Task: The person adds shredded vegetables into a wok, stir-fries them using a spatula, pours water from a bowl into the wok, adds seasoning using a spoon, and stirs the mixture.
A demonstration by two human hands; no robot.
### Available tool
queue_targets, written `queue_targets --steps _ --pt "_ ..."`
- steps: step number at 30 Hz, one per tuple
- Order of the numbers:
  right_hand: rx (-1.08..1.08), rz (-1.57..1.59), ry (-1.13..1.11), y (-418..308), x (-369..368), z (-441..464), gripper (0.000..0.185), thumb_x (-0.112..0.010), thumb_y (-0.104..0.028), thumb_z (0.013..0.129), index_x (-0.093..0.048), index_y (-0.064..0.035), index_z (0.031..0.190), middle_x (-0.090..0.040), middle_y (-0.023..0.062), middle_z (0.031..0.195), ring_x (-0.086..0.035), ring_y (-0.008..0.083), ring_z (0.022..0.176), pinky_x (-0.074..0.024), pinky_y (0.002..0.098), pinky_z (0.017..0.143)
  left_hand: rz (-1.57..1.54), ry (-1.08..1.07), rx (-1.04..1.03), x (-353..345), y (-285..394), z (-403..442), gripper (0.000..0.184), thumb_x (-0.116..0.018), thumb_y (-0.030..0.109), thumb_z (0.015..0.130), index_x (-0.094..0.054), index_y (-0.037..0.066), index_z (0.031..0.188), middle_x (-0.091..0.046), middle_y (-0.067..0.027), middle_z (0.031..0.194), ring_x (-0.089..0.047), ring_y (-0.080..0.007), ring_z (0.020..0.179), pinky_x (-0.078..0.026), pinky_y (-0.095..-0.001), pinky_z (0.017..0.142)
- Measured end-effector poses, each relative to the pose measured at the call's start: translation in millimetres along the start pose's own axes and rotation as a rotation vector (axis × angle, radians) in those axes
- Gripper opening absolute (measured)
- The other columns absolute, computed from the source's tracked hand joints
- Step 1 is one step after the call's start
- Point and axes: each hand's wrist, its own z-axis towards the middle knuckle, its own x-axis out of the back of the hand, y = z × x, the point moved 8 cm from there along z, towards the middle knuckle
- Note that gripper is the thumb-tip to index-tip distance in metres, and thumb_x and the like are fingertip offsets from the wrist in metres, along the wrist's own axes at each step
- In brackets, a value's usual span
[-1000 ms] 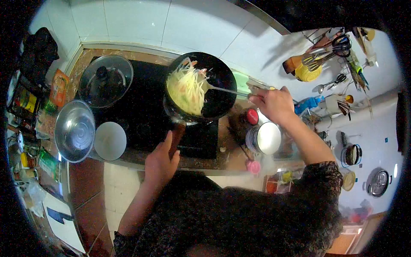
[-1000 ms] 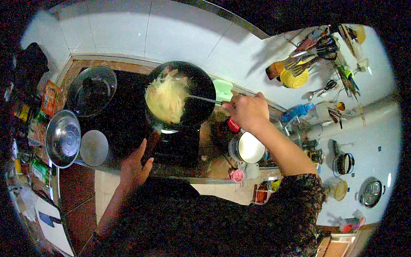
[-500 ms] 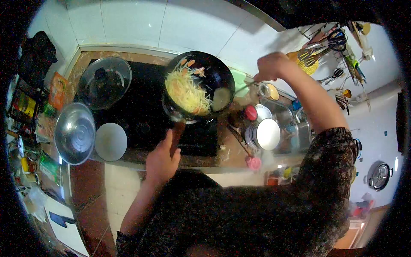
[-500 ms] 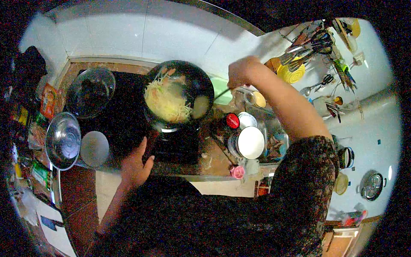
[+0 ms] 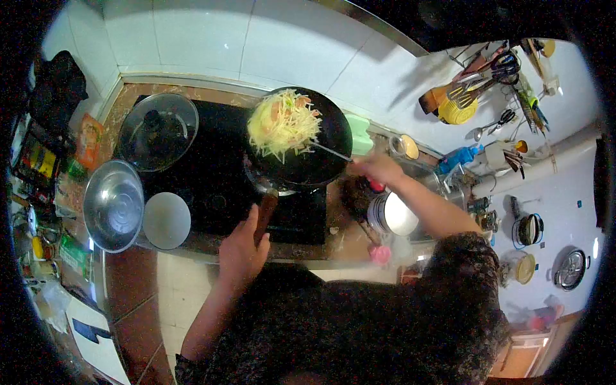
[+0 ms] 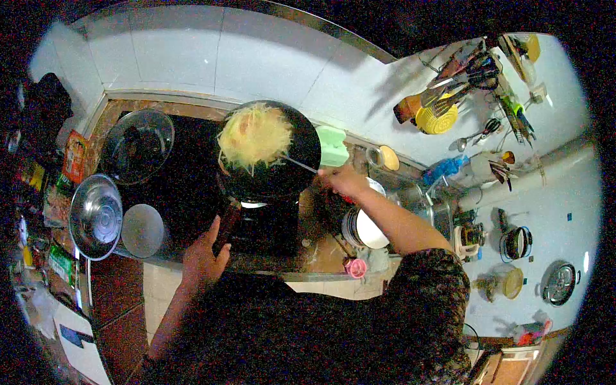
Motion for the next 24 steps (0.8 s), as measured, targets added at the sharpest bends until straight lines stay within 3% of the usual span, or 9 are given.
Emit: queue_targets --steps 2,3,5,10,16,19,21,24 --pt "-0.049 -0.469 0.104 -25.5 31.2 -33.7 0.045 -0.055 -0.051 0.080 -0.067 -0.0087 0.088 -0.064 0.0093 0.070 -0.060 0.0181 0.060 -0.0460 0.0330 0.057 0.066 0.181 -0.156 3.8 2.4 -2.5 0.064 -0.060 0.019 0.077 -0.033 0.008 0.134 -0.059 -0.0195 0.096 -0.059 -0.0362 0.080 -0.048 -0.0429 0.066" --pt "-0.054 -0.471 0.103 -27.2 37.1 -41.7 0.045 -0.055 -0.051 0.080 -0.067 -0.0087 0.088 -0.064 0.0093 0.070 -0.060 0.0181 0.060 -0.0460 0.0330 0.057 0.063 0.178 -0.157 3.9 2.9 -2.7 0.064 -0.060 0.019 0.077 -0.033 0.008 0.134 -0.059 -0.0195 0.096 -0.059 -0.0362 0.080 -0.048 -0.0429 0.066" --pt "-0.103 -0.603 0.135 -28.0 49.2 -54.5 0.058 -0.044 -0.064 0.079 -0.067 -0.0126 0.092 -0.064 0.0179 0.086 -0.063 0.0342 0.084 -0.0483 0.0444 0.075 0.043 0.158 -0.147 4.9 3.3 -1.9 0.063 -0.059 0.020 0.077 -0.033 0.007 0.134 -0.058 -0.0201 0.097 -0.059 -0.0365 0.081 -0.049 -0.0435 0.067" --pt "-0.084 -0.672 0.201 -64.7 65.8 -82.2 0.059 -0.046 -0.065 0.078 -0.068 -0.0118 0.087 -0.064 0.0181 0.086 -0.063 0.0341 0.084 -0.0490 0.0434 0.075 0.067 0.188 -0.164 4.7 4.7 -2.3 0.062 -0.058 0.020 0.078 -0.033 0.008 0.134 -0.058 -0.0204 0.097 -0.059 -0.0367 0.082 -0.048 -0.0431 0.069" --pt "-0.003 -0.930 0.211 -104.0 65.4 -87.4 0.049 -0.048 -0.054 0.082 -0.065 -0.0081 0.088 -0.065 0.0140 0.077 -0.064 0.0305 0.076 -0.0474 0.0450 0.072 0.065 0.209 -0.184 6.4 6.8 -3.6 0.061 -0.058 0.020 0.078 -0.034 0.007 0.133 -0.059 -0.0195 0.095 -0.059 -0.0362 0.082 -0.048 -0.0427 0.070" --pt "0.137 -1.062 0.276 -140.5 59.2 -105.7 0.041 -0.049 -0.047 0.084 -0.064 -0.0093 0.084 -0.065 0.0113 0.074 -0.063 0.0258 0.069 -0.0420 0.0435 0.073 0.061 0.207 -0.172 6.4 6.8 -3.8 0.061 -0.059 0.020 0.078 -0.035 0.007 0.132 -0.059 -0.0188 0.094 -0.059 -0.0357 0.080 -0.048 -0.0428 0.069" --pt "0.253 -1.249 0.411 -161.0 53.9 -120.3 0.034 -0.054 -0.043 0.080 -0.063 -0.0112 0.073 -0.063 0.0083 0.068 -0.059 0.0229 0.063 -0.0353 0.0385 0.075 0.061 0.216 -0.178 7.0 7.5 -3.1 0.060 -0.059 0.020 0.078 -0.035 0.007 0.132 -0.059 -0.0185 0.093 -0.059 -0.0354 0.080 -0.048 -0.0427 0.069" --pt "0.355 -1.357 0.453 -176.6 50.2 -132.5 0.029 -0.057 -0.040 0.078 -0.063 -0.0116 0.076 -0.063 0.0072 0.071 -0.059 0.0202 0.067 -0.0351 0.0376 0.075 0.073 0.224 -0.189 6.8 7.1 -4.1 0.060 -0.059 0.020 0.078 -0.036 0.007 0.132 -0.059 -0.0183 0.093 -0.060 -0.0349 0.078 -0.049 -0.0425 0.069"
